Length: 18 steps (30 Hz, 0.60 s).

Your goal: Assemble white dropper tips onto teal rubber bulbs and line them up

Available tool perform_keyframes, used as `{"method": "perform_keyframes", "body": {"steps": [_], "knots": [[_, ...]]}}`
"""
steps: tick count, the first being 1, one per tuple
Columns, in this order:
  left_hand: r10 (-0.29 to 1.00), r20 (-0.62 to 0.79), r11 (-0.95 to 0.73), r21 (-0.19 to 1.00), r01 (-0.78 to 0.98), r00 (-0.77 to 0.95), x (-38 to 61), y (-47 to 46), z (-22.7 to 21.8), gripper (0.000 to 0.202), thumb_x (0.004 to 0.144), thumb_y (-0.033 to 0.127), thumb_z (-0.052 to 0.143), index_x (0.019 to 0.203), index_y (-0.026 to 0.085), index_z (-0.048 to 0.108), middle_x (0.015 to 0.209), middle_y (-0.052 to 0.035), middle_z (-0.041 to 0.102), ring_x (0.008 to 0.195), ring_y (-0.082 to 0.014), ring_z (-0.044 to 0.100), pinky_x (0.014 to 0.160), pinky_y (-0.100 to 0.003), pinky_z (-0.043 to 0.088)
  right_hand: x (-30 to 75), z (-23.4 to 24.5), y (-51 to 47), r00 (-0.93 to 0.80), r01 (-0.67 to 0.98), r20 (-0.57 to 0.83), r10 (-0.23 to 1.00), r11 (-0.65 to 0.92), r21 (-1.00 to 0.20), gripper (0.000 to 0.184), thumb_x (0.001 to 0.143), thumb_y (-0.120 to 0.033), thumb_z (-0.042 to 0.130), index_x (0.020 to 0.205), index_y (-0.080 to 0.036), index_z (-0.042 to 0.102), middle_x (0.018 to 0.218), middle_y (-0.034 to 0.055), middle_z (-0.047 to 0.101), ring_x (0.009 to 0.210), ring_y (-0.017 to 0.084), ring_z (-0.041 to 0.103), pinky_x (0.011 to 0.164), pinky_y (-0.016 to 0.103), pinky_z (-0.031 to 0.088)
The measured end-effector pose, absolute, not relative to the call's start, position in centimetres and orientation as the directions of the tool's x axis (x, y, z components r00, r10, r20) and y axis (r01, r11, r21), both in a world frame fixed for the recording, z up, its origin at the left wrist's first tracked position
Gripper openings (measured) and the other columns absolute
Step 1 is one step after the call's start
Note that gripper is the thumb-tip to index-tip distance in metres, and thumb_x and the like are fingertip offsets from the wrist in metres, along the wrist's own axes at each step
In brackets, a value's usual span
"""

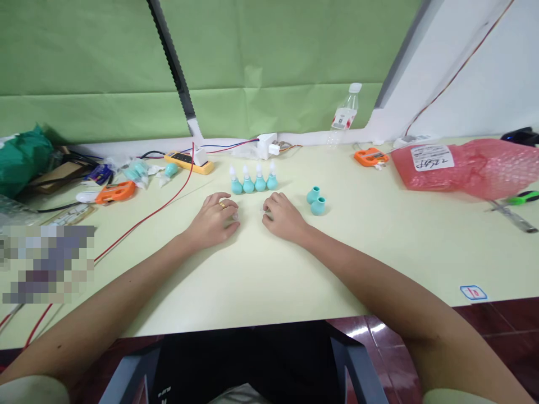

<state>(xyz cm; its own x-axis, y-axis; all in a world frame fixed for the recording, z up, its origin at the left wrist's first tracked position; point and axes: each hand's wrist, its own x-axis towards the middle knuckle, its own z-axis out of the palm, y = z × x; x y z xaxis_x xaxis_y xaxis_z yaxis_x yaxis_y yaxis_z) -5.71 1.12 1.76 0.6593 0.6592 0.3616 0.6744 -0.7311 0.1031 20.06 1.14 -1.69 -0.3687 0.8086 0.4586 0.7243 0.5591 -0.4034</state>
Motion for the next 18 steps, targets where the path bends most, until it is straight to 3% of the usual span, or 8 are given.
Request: {"method": "perform_keyframes", "body": {"steps": [6, 10, 14, 18], "knots": [[0.626, 0.358, -0.776, 0.200, 0.598, 0.693, -5.5, 0.9, 1.3, 0.023, 0.090, 0.021, 0.057, 0.108, 0.018, 0.071, 0.115, -0.0121, 0.070, 0.131, -0.0351, 0.049, 0.109, -0.054, 0.039, 20.0, -1.7, 1.3, -0.387, 0.720, 0.466, 0.796, 0.577, -0.385, 0.004, 0.092, -0.019, 0.057, 0.092, -0.020, 0.061, 0.100, 0.0110, 0.064, 0.103, 0.029, 0.055, 0.093, 0.044, 0.049], [0.708, 0.422, -0.702, 0.508, 0.499, 0.566, -4.9, 0.1, 1.8, 0.016, 0.090, 0.023, 0.060, 0.099, 0.019, 0.072, 0.109, -0.0090, 0.072, 0.118, -0.0280, 0.058, 0.106, -0.048, 0.043, 20.1, -1.7, 1.4, -0.360, 0.710, 0.470, 0.806, 0.563, -0.423, 0.009, 0.092, -0.016, 0.055, 0.085, -0.021, 0.060, 0.093, 0.0092, 0.065, 0.099, 0.027, 0.057, 0.090, 0.043, 0.049], [0.833, 0.259, -0.410, 0.882, 0.232, 0.489, -4.1, -1.1, 2.5, 0.017, 0.086, 0.031, 0.070, 0.098, 0.019, 0.072, 0.106, -0.0080, 0.073, 0.104, -0.0224, 0.066, 0.098, -0.041, 0.050, 20.1, -1.6, 1.5, -0.289, 0.698, 0.456, 0.842, 0.512, -0.501, 0.006, 0.086, -0.016, 0.059, 0.084, -0.021, 0.058, 0.086, 0.0062, 0.064, 0.089, 0.025, 0.060, 0.081, 0.040, 0.051], [0.852, 0.057, -0.067, 0.998, 0.002, 0.520, -3.2, -1.9, 2.0, 0.026, 0.079, 0.032, 0.080, 0.098, 0.016, 0.071, 0.104, -0.0093, 0.073, 0.095, -0.0207, 0.068, 0.088, -0.038, 0.053, 20.0, -1.6, 1.4, -0.238, 0.640, 0.478, 0.846, 0.507, -0.578, 0.009, 0.082, -0.014, 0.060, 0.086, -0.022, 0.058, 0.082, 0.0034, 0.065, 0.079, 0.021, 0.062, 0.074, 0.036, 0.052]]}}
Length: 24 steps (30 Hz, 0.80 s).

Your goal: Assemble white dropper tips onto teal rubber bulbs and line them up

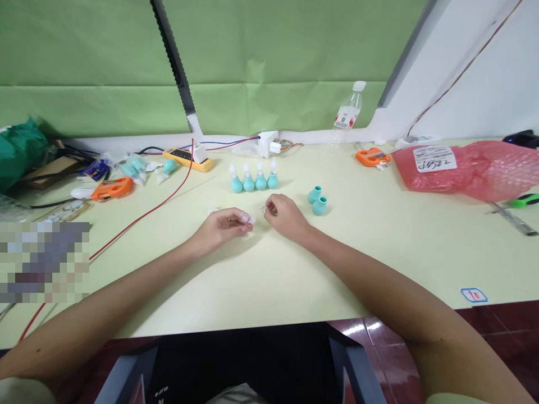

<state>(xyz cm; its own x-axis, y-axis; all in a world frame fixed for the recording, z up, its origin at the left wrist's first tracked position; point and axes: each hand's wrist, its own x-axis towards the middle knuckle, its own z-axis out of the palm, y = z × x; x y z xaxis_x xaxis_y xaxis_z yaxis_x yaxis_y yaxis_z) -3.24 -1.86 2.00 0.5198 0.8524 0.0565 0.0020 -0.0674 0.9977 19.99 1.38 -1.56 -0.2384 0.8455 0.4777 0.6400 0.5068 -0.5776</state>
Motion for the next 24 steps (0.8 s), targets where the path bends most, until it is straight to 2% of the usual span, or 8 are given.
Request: {"method": "perform_keyframes", "body": {"steps": [3, 9, 14, 18, 24], "knots": [[0.852, -0.019, 0.051, 0.998, -0.046, 0.523, -3.0, -1.9, 1.4, 0.031, 0.079, 0.028, 0.079, 0.106, 0.015, 0.073, 0.106, -0.0113, 0.074, 0.095, -0.0215, 0.070, 0.085, -0.037, 0.054, 19.9, -1.4, 1.1, -0.230, 0.607, 0.504, 0.832, 0.528, -0.594, 0.012, 0.082, -0.013, 0.060, 0.090, -0.021, 0.061, 0.083, 0.0029, 0.066, 0.074, 0.019, 0.063, 0.070, 0.034, 0.052], [0.831, -0.053, 0.183, 0.966, -0.181, 0.554, -3.2, -1.8, 1.8, 0.040, 0.082, 0.021, 0.076, 0.120, 0.014, 0.070, 0.126, -0.0193, 0.071, 0.107, -0.0302, 0.072, 0.088, -0.043, 0.054, 19.5, -0.3, 0.1, -0.187, 0.502, 0.639, 0.746, 0.632, -0.591, 0.012, 0.088, -0.012, 0.060, 0.093, -0.022, 0.066, 0.084, 0.0024, 0.068, 0.072, 0.017, 0.062, 0.069, 0.033, 0.052], [0.754, -0.059, 0.336, 0.890, -0.307, 0.654, -3.2, -1.8, 1.7, 0.047, 0.081, 0.017, 0.073, 0.127, 0.015, 0.068, 0.133, -0.0208, 0.067, 0.114, -0.0334, 0.070, 0.095, -0.049, 0.052, 18.8, 0.7, -1.1, -0.208, 0.442, 0.747, 0.632, 0.742, -0.504, 0.014, 0.091, -0.012, 0.060, 0.094, -0.023, 0.066, 0.082, 0.0030, 0.066, 0.073, 0.018, 0.060, 0.068, 0.035, 0.051], [0.706, -0.018, 0.356, 0.874, -0.332, 0.708, -3.3, -1.6, 1.4, 0.051, 0.081, 0.017, 0.071, 0.131, 0.017, 0.067, 0.138, -0.0187, 0.065, 0.118, -0.0326, 0.067, 0.099, -0.048, 0.050, 18.6, 0.5, -1.1, -0.279, 0.418, 0.762, 0.585, 0.788, -0.452, 0.016, 0.091, -0.011, 0.060, 0.097, -0.023, 0.067, 0.087, 0.0055, 0.067, 0.081, 0.020, 0.062, 0.065, 0.035, 0.051], [0.680, -0.019, 0.318, 0.908, -0.272, 0.733, -3.3, -1.5, 1.3, 0.052, 0.079, 0.014, 0.072, 0.131, 0.019, 0.067, 0.133, -0.0174, 0.066, 0.122, -0.0317, 0.064, 0.101, -0.046, 0.048, 18.6, -0.1, -0.8, -0.316, 0.422, 0.755, 0.575, 0.798, -0.431, 0.014, 0.094, -0.015, 0.060, 0.101, -0.023, 0.068, 0.093, 0.0065, 0.066, 0.084, 0.020, 0.062, 0.072, 0.038, 0.055]]}}
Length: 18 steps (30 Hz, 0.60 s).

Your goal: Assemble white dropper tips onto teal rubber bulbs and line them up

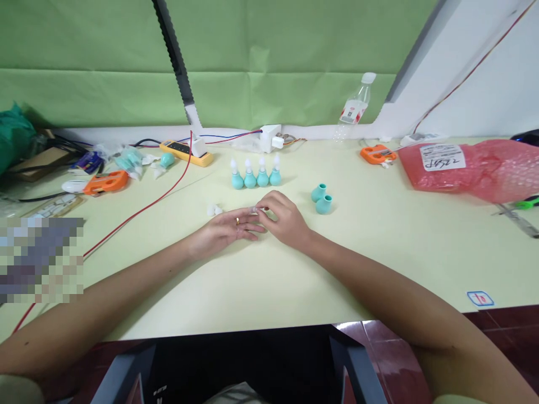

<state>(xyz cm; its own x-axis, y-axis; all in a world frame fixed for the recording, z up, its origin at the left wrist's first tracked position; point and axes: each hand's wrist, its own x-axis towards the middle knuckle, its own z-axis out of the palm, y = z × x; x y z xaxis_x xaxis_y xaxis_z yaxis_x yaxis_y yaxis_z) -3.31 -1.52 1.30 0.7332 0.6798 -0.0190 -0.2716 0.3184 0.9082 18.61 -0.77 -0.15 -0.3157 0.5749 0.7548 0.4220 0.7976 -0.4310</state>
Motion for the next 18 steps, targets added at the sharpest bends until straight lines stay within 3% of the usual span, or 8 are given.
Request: {"method": "perform_keyframes", "body": {"steps": [7, 11, 15, 18], "knots": [[0.673, 0.000, 0.282, 0.924, -0.257, 0.739, -3.29, -1.45, 1.22, 0.051, 0.081, 0.018, 0.075, 0.131, 0.020, 0.067, 0.135, -0.0182, 0.065, 0.122, -0.0314, 0.064, 0.102, -0.047, 0.048, 18.83, -0.36, -0.97, -0.332, 0.424, 0.677, 0.657, 0.745, -0.515, 0.017, 0.099, -0.023, 0.058, 0.107, -0.027, 0.072, 0.099, 0.0082, 0.066, 0.091, 0.023, 0.064, 0.077, 0.043, 0.056], [0.678, 0.004, 0.263, 0.933, -0.247, 0.735, -3.25, -1.54, 1.42, 0.050, 0.082, 0.020, 0.075, 0.131, 0.020, 0.067, 0.140, -0.0184, 0.062, 0.121, -0.0312, 0.064, 0.103, -0.048, 0.048, 18.78, -0.21, -0.93, -0.321, 0.356, 0.626, 0.711, 0.703, -0.616, 0.018, 0.100, -0.027, 0.057, 0.106, -0.028, 0.074, 0.100, 0.0074, 0.064, 0.088, 0.021, 0.062, 0.072, 0.039, 0.054], [0.692, -0.002, 0.249, 0.939, -0.236, 0.722, -3.20, -1.55, 1.42, 0.049, 0.081, 0.021, 0.077, 0.129, 0.020, 0.068, 0.141, -0.0178, 0.062, 0.120, -0.0309, 0.066, 0.102, -0.047, 0.049, 18.66, -0.07, -0.52, -0.266, 0.259, 0.535, 0.802, 0.594, -0.762, 0.013, 0.093, -0.032, 0.069, 0.103, -0.025, 0.073, 0.099, 0.0062, 0.062, 0.085, 0.018, 0.060, 0.072, 0.035, 0.052], [0.705, 0.018, 0.203, 0.952, -0.227, 0.709, -3.19, -1.68, 1.10, 0.047, 0.082, 0.022, 0.077, 0.129, 0.021, 0.068, 0.139, -0.0171, 0.063, 0.120, -0.0312, 0.065, 0.100, -0.047, 0.050, 18.66, -0.05, -0.26, -0.270, 0.185, 0.442, 0.855, 0.497, -0.848, 0.019, 0.087, -0.037, 0.077, 0.100, -0.023, 0.073, 0.100, 0.0064, 0.064, 0.091, 0.020, 0.061, 0.077, 0.036, 0.052]]}}
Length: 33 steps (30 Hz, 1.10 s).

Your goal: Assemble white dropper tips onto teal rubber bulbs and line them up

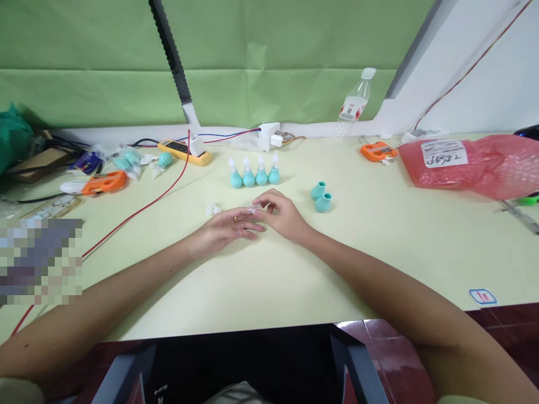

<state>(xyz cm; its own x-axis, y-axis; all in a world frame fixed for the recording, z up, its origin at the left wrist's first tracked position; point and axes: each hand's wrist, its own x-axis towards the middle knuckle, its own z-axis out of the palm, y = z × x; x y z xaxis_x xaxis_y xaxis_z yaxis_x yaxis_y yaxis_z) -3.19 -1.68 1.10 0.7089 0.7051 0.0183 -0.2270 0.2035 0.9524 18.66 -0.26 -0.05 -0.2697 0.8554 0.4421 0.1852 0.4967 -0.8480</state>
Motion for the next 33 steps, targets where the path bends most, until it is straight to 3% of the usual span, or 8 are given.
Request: {"method": "perform_keyframes", "body": {"steps": [5, 13, 19, 26, 30, 33], "knots": [[0.705, 0.102, 0.057, 0.978, -0.198, 0.702, -3.3, -2.2, 0.7, 0.051, 0.087, 0.023, 0.073, 0.137, 0.024, 0.063, 0.134, -0.0154, 0.065, 0.123, -0.0302, 0.063, 0.100, -0.047, 0.052, 18.8, 0.0, -0.4, -0.326, 0.089, 0.362, 0.873, 0.410, -0.908, 0.025, 0.087, -0.043, 0.077, 0.101, -0.023, 0.073, 0.102, 0.0069, 0.066, 0.095, 0.022, 0.065, 0.086, 0.040, 0.055], [0.697, 0.126, 0.029, 0.978, -0.204, 0.706, -3.3, -2.3, 0.7, 0.049, 0.088, 0.022, 0.071, 0.137, 0.025, 0.064, 0.134, -0.0147, 0.065, 0.122, -0.0290, 0.064, 0.098, -0.045, 0.053, 18.7, -0.2, -0.7, -0.335, 0.077, 0.463, 0.820, 0.514, -0.854, 0.016, 0.092, -0.038, 0.072, 0.102, -0.025, 0.071, 0.103, 0.0066, 0.061, 0.097, 0.022, 0.063, 0.085, 0.041, 0.057], [0.697, 0.126, 0.027, 0.979, -0.202, 0.706, -3.3, -2.3, 0.7, 0.052, 0.086, 0.021, 0.073, 0.137, 0.026, 0.065, 0.142, -0.0146, 0.061, 0.122, -0.0290, 0.063, 0.098, -0.045, 0.054, 18.6, 0.1, -1.1, -0.351, 0.134, 0.486, 0.801, 0.556, -0.820, 0.015, 0.094, -0.037, 0.067, 0.103, -0.025, 0.067, 0.102, 0.0071, 0.060, 0.094, 0.022, 0.061, 0.080, 0.040, 0.057], [0.705, 0.135, 0.021, 0.977, -0.212, 0.696, -3.1, -2.5, 1.2, 0.051, 0.085, 0.019, 0.073, 0.135, 0.025, 0.067, 0.140, -0.0148, 0.063, 0.117, -0.0277, 0.066, 0.096, -0.042, 0.054, 18.1, 0.4, -1.9, -0.339, 0.302, 0.608, 0.717, 0.696, -0.652, 0.009, 0.095, -0.025, 0.062, 0.104, -0.025, 0.064, 0.098, 0.0068, 0.060, 0.083, 0.020, 0.057, 0.069, 0.037, 0.051], [0.702, 0.150, 0.001, 0.977, -0.212, 0.696, -3.1, -2.5, 1.2, 0.051, 0.085, 0.017, 0.072, 0.135, 0.027, 0.067, 0.137, -0.0133, 0.065, 0.112, -0.0258, 0.068, 0.096, -0.042, 0.054, 18.1, 0.5, -1.9, -0.329, 0.328, 0.587, 0.740, 0.672, -0.664, 0.007, 0.095, -0.024, 0.061, 0.102, -0.025, 0.062, 0.097, 0.0066, 0.060, 0.082, 0.020, 0.056, 0.068, 0.036, 0.051], [0.700, 0.153, 0.008, 0.975, -0.222, 0.698, -3.2, -2.4, 0.9, 0.051, 0.085, 0.017, 0.071, 0.136, 0.027, 0.067, 0.138, -0.0135, 0.064, 0.119, -0.0279, 0.066, 0.096, -0.043, 0.055, 18.3, 0.4, -1.7, -0.336, 0.275, 0.562, 0.756, 0.649, -0.709, 0.010, 0.094, -0.027, 0.064, 0.104, -0.025, 0.063, 0.100, 0.0072, 0.060, 0.085, 0.020, 0.058, 0.071, 0.037, 0.054]]}}
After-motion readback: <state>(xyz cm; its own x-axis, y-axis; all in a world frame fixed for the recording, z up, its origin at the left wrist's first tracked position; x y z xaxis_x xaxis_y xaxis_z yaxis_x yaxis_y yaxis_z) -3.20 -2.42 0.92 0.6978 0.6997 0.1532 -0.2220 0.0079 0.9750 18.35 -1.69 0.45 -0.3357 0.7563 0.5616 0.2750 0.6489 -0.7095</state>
